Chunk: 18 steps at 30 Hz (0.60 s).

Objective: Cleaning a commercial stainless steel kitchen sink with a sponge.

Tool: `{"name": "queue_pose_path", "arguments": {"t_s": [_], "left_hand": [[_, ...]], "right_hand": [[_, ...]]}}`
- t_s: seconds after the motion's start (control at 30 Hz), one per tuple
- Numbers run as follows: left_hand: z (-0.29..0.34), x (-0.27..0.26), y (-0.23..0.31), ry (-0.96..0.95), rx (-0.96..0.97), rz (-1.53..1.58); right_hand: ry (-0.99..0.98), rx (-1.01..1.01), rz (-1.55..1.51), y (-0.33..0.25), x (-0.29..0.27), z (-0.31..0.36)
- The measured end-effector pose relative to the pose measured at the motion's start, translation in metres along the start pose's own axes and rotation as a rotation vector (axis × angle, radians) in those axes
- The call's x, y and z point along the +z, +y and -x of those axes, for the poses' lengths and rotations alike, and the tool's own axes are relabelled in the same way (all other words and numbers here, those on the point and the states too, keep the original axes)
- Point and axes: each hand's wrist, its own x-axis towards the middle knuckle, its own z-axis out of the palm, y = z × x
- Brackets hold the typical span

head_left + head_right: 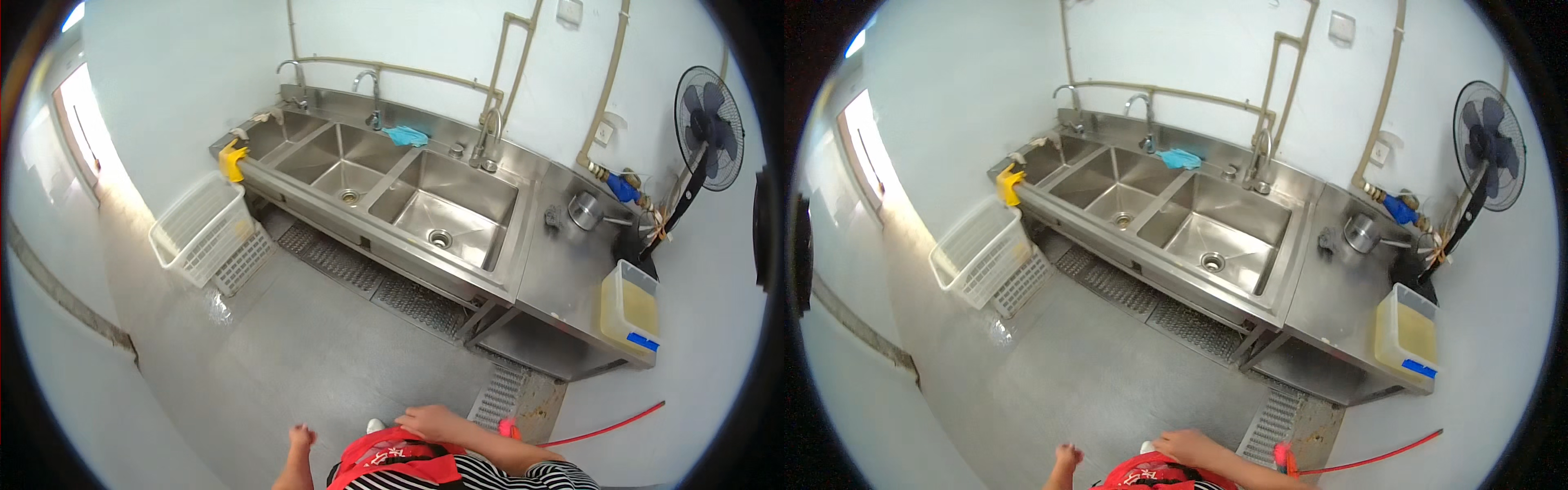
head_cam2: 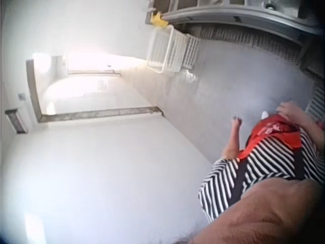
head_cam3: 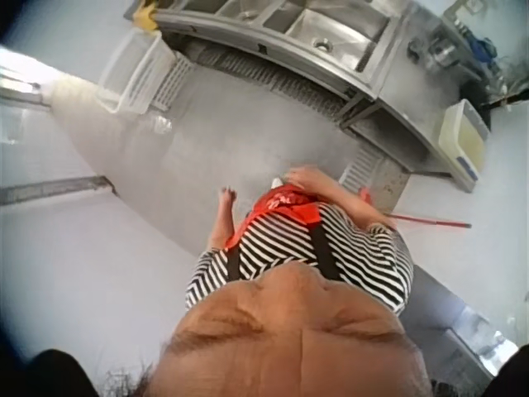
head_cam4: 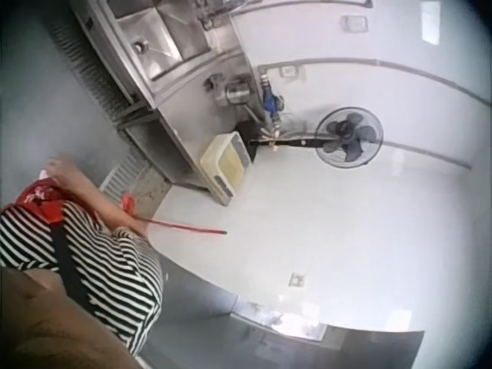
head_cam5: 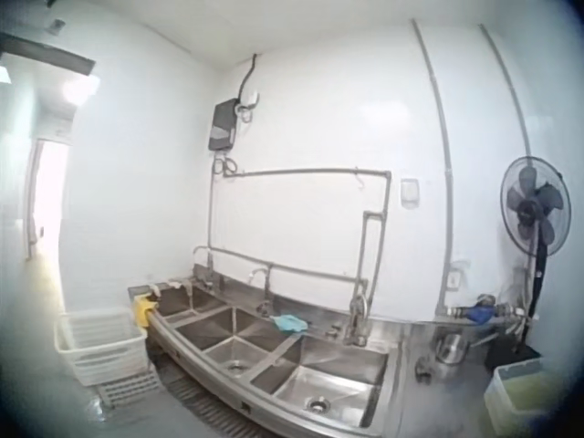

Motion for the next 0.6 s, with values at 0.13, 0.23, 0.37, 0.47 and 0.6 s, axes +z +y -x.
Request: {"name": "queue_pose_path", "arguments": {"t_s": [0.13, 0.23, 0.37, 0.47, 0.6], "left_hand": [[-0.012, 0.134, 0.188, -0.257, 0.363, -0.105], [0.005, 0.222, 0.291, -0.462, 0.623, -0.172], [0.036, 0.317, 0.384, -0.561, 0.831, -0.219], [0.037, 0.361, 0.430, -0.533, 0.971, -0.379], [0.040, 0.437, 0.526, -0.460, 1.279, -0.561]], "right_hand": [[0.135, 0.276, -0.091, 0.052, -0.006, -0.018], [0.231, 0.383, -0.115, 0.097, -0.019, -0.031], [0.306, 0.458, -0.103, 0.171, -0.062, -0.063], [0.412, 0.489, -0.011, 0.235, -0.106, -0.100], [0.788, 0.484, -0.165, 0.315, -0.190, -0.160]]}}
